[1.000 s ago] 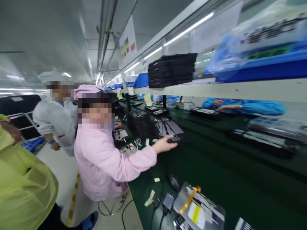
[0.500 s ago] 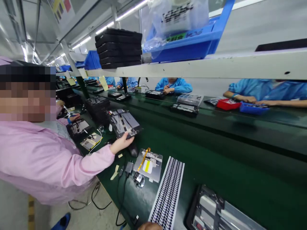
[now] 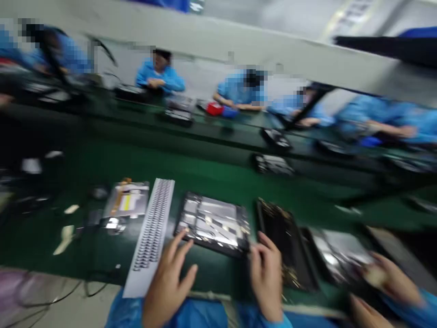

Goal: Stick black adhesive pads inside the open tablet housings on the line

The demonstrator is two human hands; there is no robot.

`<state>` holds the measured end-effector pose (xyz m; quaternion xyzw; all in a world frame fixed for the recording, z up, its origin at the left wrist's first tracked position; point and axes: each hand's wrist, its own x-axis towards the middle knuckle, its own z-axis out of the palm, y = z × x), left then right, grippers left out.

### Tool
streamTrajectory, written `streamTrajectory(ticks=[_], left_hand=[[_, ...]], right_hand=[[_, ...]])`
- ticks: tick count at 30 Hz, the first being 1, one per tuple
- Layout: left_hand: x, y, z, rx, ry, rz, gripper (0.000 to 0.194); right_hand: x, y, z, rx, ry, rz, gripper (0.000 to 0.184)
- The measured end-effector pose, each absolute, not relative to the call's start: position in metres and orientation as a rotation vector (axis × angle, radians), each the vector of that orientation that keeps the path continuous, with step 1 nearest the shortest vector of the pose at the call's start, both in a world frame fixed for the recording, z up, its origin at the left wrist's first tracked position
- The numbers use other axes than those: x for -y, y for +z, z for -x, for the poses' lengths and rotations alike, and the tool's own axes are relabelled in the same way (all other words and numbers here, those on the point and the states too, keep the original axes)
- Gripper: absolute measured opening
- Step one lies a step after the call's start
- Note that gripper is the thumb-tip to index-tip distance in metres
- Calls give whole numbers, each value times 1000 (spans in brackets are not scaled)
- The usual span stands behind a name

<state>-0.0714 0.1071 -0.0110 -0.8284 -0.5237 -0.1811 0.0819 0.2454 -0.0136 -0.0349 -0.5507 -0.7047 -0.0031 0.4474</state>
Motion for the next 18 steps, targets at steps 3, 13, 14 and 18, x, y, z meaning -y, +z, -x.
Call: streamTrajectory(ticks=[3,13,14,18], left_hand=[[-47,-49,-30,1459,-886,2642,44],[-7,-56,-69,1445,-1138,2612,22],[-6,-55,-69,1444,-1138,2629,21],[9,-46,-84,1498,-1055,2730,22]], right_hand=[[24,-39,-272,1761,86,1534,15],[15,-45,-273,1947,323,1495,13],[15,-46,-278,1947,320,1508,13],[19,-48,-292,1927,256,1592,13]])
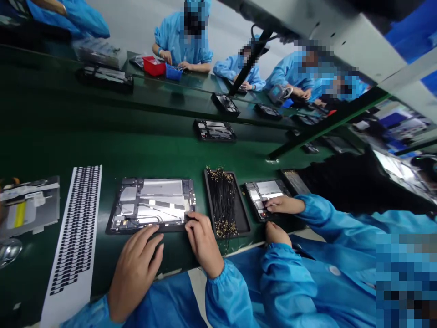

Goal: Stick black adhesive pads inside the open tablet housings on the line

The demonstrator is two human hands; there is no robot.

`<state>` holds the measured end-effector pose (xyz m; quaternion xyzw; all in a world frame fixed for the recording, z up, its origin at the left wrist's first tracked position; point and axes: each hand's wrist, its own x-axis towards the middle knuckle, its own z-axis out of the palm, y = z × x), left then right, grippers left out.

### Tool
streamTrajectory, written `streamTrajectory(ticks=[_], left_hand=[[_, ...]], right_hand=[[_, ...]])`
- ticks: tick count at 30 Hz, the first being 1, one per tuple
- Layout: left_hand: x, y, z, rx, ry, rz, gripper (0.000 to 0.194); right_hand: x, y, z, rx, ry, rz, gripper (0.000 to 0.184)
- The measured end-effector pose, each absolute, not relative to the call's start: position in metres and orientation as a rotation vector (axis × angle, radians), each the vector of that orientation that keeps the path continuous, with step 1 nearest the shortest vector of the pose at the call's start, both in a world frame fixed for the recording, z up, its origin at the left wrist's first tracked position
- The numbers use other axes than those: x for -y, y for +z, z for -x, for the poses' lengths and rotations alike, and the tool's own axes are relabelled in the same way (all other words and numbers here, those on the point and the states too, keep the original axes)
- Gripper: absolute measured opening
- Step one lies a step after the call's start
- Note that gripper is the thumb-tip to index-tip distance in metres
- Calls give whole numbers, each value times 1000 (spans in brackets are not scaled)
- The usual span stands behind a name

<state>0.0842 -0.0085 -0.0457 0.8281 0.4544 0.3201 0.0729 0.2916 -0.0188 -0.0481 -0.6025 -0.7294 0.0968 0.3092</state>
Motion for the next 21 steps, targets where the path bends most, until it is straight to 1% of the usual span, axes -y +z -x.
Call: streamTrajectory(ticks=[4,10,15,21], left_hand=[[11,-52,-107,-1283,930,-2565,30],[1,-76,-113,-1231,934,-2591,32],[2,-75,-112,-1224,944,-2585,30],[1,-76,-113,-1227,941,-2605,32]], right_hand=[[17,-49,-294,2001,244,1536,13],[6,-51,-288,2106,233,1516,12],[5,-49,-288,2127,248,1571,15],[5,-48,-287,2154,272,1596,17]])
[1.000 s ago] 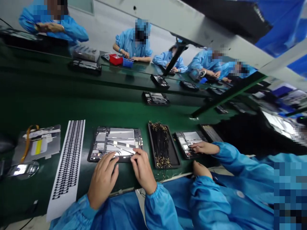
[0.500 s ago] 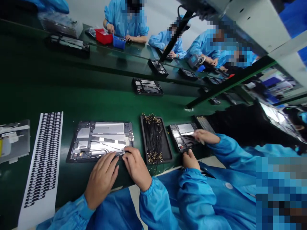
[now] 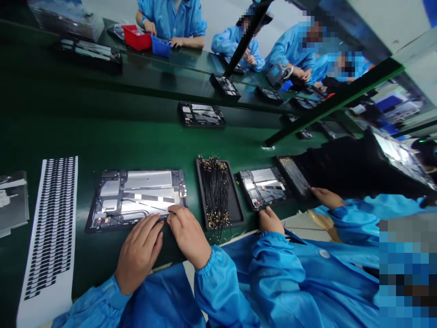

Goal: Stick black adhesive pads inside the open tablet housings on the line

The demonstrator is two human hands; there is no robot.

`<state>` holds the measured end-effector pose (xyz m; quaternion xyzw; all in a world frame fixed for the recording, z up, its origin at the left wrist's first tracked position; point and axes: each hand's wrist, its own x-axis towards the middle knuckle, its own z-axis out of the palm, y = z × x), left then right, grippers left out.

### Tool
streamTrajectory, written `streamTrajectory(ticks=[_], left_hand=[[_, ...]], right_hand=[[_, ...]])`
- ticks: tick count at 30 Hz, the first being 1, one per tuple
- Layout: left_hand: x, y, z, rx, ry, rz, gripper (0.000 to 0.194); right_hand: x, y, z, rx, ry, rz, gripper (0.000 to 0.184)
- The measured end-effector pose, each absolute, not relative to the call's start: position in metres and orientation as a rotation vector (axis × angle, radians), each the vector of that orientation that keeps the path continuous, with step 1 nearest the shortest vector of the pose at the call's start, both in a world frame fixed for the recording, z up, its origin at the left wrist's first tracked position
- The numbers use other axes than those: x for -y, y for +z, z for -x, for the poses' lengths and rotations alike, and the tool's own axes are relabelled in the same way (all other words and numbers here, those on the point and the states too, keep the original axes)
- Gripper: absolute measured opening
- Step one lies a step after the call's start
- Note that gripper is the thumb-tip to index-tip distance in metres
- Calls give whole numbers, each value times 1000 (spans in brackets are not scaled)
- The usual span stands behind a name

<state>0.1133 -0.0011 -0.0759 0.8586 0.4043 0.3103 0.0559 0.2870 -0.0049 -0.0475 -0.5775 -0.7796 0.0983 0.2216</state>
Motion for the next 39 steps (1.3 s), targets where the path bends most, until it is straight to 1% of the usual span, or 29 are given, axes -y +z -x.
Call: streamTrajectory(ticks=[4,9,14,23,29,39], left_hand=[[0,-75,-113,-1230,878,-2644,38],[0,-72,-113,-1243,830,-2684,40],[0,-73,-115,-1242,814,-2697,40],[-1,-72,-114,-1243,833,-2668,38],[-1,-70,-115,-1231,829,-2686,36],[-1,-73,-115,-1233,832,-2652,38]], right_hand=[[3,-49,-287,2144,273,1604,17],[7,-53,-298,2044,304,1488,13],[13,-56,-304,1915,319,1466,21],[5,-59,-300,1933,310,1500,11],[6,-57,-300,1941,339,1525,10],[6,-54,-300,1987,329,1564,9]])
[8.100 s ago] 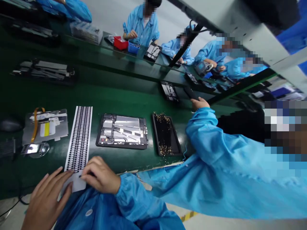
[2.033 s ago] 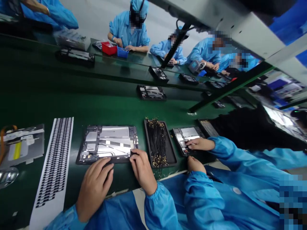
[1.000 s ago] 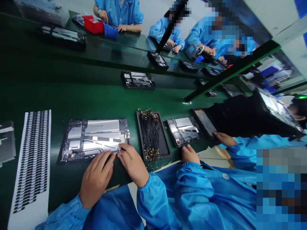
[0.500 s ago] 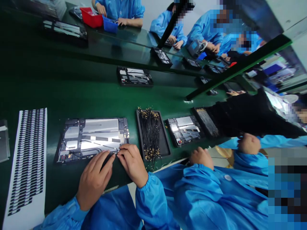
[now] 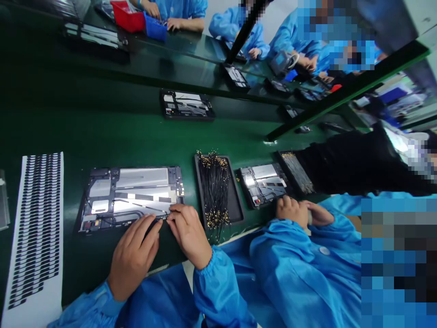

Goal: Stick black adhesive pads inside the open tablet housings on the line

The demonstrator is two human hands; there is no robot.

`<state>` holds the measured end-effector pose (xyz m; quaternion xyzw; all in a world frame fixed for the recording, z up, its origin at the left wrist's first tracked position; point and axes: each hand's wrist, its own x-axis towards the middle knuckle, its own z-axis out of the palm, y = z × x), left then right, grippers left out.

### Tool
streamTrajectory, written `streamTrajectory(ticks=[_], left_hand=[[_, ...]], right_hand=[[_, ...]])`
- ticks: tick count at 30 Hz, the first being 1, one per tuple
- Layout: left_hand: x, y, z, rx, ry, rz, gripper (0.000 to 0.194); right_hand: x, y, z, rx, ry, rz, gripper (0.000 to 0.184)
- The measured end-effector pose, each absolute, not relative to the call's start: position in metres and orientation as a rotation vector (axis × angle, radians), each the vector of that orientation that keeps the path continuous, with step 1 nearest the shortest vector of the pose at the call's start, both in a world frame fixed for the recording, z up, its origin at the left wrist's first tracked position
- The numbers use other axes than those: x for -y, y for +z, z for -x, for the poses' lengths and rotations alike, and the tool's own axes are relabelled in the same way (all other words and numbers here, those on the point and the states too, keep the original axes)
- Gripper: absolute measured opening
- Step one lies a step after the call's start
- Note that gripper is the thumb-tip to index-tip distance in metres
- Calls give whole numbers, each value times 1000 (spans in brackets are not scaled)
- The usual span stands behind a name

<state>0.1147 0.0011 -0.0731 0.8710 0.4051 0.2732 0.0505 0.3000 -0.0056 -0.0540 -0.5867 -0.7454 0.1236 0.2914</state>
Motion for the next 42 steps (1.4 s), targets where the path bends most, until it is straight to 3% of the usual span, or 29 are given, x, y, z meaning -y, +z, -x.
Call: streamTrajectory(ticks=[10,20,25,29,38,42], left_hand=[[-1,-71,-115,-1233,795,-2670,41],[3,-75,-117,-1243,773,-2723,41],[9,-55,-100,-1464,780,-2584,50],[1,-46,-56,-1896,893,-2216,65],[-86,-67,-8,-1896,1166,-1883,56],[-124,-64,-8,-1844,1186,-1846,64]], right_hand=[[9,-59,-299,1997,232,1543,15],[30,-70,-284,2084,12,1444,53],[22,-66,-291,1819,141,1598,33],[3,-77,-293,1509,167,1872,40],[-95,-77,-271,1541,402,1853,22],[-157,-60,-277,1536,596,1913,28]])
